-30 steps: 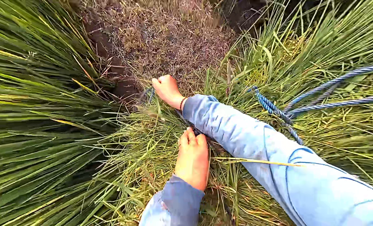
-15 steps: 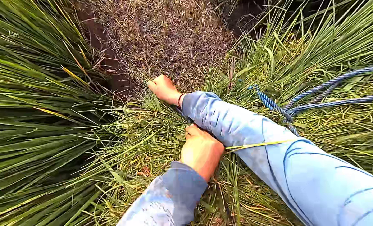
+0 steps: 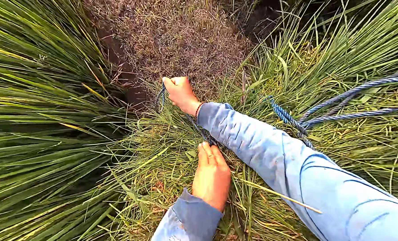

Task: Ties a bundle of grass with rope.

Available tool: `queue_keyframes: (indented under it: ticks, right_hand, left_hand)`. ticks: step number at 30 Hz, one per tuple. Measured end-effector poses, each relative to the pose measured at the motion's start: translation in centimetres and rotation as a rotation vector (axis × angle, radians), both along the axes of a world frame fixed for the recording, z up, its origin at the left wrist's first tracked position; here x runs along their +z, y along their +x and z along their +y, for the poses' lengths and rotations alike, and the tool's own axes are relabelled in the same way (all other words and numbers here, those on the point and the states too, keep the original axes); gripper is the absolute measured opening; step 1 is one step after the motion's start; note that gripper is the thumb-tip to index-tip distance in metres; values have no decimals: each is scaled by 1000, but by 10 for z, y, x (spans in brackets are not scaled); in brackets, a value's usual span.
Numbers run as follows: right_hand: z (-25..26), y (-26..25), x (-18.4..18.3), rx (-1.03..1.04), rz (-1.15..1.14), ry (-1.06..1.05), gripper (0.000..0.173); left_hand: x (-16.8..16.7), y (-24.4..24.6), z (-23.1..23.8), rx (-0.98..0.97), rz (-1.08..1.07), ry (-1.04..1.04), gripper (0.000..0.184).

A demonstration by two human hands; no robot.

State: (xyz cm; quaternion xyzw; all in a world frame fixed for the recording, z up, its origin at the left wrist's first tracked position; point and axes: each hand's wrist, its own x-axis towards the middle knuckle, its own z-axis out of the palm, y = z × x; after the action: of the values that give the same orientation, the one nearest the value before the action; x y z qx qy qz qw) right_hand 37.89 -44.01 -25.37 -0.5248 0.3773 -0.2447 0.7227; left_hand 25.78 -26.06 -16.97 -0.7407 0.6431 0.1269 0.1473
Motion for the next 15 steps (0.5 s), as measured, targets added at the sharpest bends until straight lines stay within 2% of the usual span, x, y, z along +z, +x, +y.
queue_keyframes:
  ticks: [8, 12, 15]
  right_hand:
    - [1, 1, -3, 9, 20, 6, 49]
    - [5, 4, -1, -8, -10, 46, 47]
    - [15, 2, 30, -24, -216, 92, 46]
  left_hand:
    - [-3, 7, 6, -19, 48, -73, 40]
    - [4, -2, -7, 5, 9, 83, 39]
    - [6, -14, -16, 74, -36, 205, 41]
